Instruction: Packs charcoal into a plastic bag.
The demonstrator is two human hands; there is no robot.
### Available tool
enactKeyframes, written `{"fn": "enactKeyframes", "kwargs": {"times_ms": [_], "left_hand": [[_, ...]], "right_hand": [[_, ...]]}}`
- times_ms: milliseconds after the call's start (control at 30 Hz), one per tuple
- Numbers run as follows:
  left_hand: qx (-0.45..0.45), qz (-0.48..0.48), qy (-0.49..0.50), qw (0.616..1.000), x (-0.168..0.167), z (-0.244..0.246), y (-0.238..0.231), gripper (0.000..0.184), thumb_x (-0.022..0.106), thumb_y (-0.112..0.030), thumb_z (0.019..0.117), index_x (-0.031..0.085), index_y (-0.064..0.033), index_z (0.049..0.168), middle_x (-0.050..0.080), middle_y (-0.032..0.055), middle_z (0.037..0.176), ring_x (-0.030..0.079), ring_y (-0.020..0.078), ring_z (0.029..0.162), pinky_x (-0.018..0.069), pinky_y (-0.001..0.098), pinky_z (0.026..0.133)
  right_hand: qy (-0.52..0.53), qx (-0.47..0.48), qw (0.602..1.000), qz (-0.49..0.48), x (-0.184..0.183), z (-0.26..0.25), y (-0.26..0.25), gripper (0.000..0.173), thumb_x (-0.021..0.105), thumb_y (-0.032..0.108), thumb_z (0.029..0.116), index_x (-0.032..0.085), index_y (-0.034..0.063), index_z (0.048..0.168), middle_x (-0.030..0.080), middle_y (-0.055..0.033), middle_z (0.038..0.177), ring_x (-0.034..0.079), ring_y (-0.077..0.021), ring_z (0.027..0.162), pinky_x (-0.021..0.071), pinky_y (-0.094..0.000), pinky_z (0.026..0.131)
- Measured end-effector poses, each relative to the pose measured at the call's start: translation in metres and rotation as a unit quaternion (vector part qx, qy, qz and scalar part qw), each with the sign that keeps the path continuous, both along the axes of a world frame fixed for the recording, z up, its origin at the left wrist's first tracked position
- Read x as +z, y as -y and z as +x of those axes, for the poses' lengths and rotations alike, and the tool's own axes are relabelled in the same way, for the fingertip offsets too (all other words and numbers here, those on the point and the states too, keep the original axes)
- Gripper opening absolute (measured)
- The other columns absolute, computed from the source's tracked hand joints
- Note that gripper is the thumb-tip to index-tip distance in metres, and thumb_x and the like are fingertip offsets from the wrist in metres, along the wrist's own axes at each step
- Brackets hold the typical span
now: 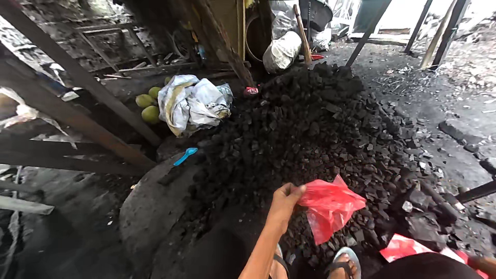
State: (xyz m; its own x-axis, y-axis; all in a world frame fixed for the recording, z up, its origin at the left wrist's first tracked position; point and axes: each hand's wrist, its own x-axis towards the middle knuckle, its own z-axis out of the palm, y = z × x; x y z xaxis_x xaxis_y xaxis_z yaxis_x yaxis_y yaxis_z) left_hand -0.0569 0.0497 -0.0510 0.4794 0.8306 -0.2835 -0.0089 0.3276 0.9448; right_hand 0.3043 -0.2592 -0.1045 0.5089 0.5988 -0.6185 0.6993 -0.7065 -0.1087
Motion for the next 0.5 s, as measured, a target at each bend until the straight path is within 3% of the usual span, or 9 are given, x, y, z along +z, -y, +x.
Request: {"fn": "enactKeyframes", "kwargs": {"times_ms": [67, 167, 233, 267, 333, 367, 433, 500], "left_hand": [[-0.042, 0.053, -0.012, 0.998, 0.005, 0.004, 0.002, 0.014, 0.068, -0.004, 0.0951, 0.056, -0.0036, 0.088, 0.061, 0.0021, 0.076, 0.061, 0.0076, 0.068, 0.0534, 0.0238, 0.067], [-0.145, 0.152, -0.011, 0.978, 0.009, 0.013, 0.009, 0.032, 0.071, -0.006, 0.0921, 0.056, -0.0005, 0.119, 0.064, 0.0045, 0.086, 0.065, 0.0106, 0.077, 0.0569, 0.03, 0.075], [-0.229, 0.268, -0.031, 0.935, 0.016, 0.017, 0.012, 0.035, 0.066, -0.01, 0.0962, 0.059, 0.0, 0.129, 0.066, 0.007, 0.093, 0.065, 0.0133, 0.085, 0.0563, 0.0327, 0.08], [-0.262, 0.334, -0.068, 0.903, 0.022, 0.017, 0.013, 0.03, 0.062, -0.01, 0.0985, 0.062, -0.0003, 0.127, 0.068, 0.0116, 0.1, 0.067, 0.0185, 0.091, 0.0561, 0.0372, 0.085], [-0.286, 0.441, -0.185, 0.83, 0.03, 0.011, 0.008, 0.025, 0.057, -0.008, 0.1005, 0.071, -0.0053, 0.121, 0.067, 0.0194, 0.111, 0.068, 0.0314, 0.099, 0.0565, 0.0481, 0.088], [-0.266, 0.475, -0.245, 0.802, 0.028, 0.007, 0.002, 0.024, 0.057, -0.006, 0.0988, 0.074, -0.0074, 0.116, 0.067, 0.0228, 0.111, 0.069, 0.0367, 0.098, 0.0574, 0.0521, 0.084], [-0.224, 0.473, -0.367, 0.769, 0.022, -0.004, -0.019, 0.026, 0.057, -0.003, 0.0977, 0.075, -0.0091, 0.115, 0.064, 0.0282, 0.118, 0.067, 0.0441, 0.105, 0.0566, 0.0576, 0.085], [-0.21, 0.407, -0.464, 0.758, 0.02, -0.012, -0.042, 0.031, 0.055, -0.001, 0.098, 0.073, -0.009, 0.122, 0.057, 0.0283, 0.134, 0.062, 0.0459, 0.117, 0.0544, 0.0583, 0.092]], "right_hand": [[-0.006, 0.024, 0.987, 0.16, 0.025, -0.01, -0.034, 0.047, 0.074, 0.02, 0.0943, 0.062, -0.0104, 0.129, 0.059, -0.0427, 0.124, 0.057, -0.0633, 0.114, 0.04, -0.0801, 0.095], [-0.032, 0.099, 0.931, 0.351, 0.062, -0.063, -0.114, 0.066, 0.08, 0.046, 0.0834, 0.065, 0.0056, 0.134, 0.065, -0.0238, 0.128, 0.065, -0.044, 0.112, 0.05, -0.0691, 0.093], [-0.094, 0.167, 0.912, 0.362, 0.08, -0.113, -0.165, 0.066, 0.081, 0.047, 0.0826, 0.065, 0.0115, 0.136, 0.066, -0.016, 0.131, 0.066, -0.0358, 0.114, 0.0529, -0.0629, 0.095], [-0.114, 0.209, 0.907, 0.347, 0.085, -0.133, -0.186, 0.056, 0.078, 0.041, 0.0877, 0.067, 0.0099, 0.133, 0.066, -0.0159, 0.13, 0.067, -0.0355, 0.114, 0.0531, -0.0619, 0.095], [-0.127, 0.287, 0.887, 0.338, 0.085, -0.154, -0.218, 0.027, 0.064, 0.022, 0.0993, 0.073, 0.0014, 0.114, 0.071, -0.0197, 0.117, 0.069, -0.0382, 0.107, 0.0533, -0.0613, 0.091], [-0.139, 0.305, 0.88, 0.337, 0.084, -0.156, -0.231, 0.026, 0.058, 0.019, 0.1026, 0.074, -0.0023, 0.107, 0.072, -0.0217, 0.107, 0.07, -0.0394, 0.101, 0.0527, -0.061, 0.088], [-0.201, 0.285, 0.871, 0.345, 0.082, -0.153, -0.249, 0.036, 0.053, 0.025, 0.1061, 0.072, -0.004, 0.098, 0.07, -0.018, 0.092, 0.067, -0.0308, 0.087, 0.0517, -0.0522, 0.081], [-0.305, 0.228, 0.858, 0.345, 0.089, -0.148, -0.26, 0.035, 0.054, 0.027, 0.1051, 0.071, -0.0011, 0.094, 0.064, -0.0055, 0.08, 0.059, -0.0112, 0.075, 0.0482, -0.0336, 0.073]]}}
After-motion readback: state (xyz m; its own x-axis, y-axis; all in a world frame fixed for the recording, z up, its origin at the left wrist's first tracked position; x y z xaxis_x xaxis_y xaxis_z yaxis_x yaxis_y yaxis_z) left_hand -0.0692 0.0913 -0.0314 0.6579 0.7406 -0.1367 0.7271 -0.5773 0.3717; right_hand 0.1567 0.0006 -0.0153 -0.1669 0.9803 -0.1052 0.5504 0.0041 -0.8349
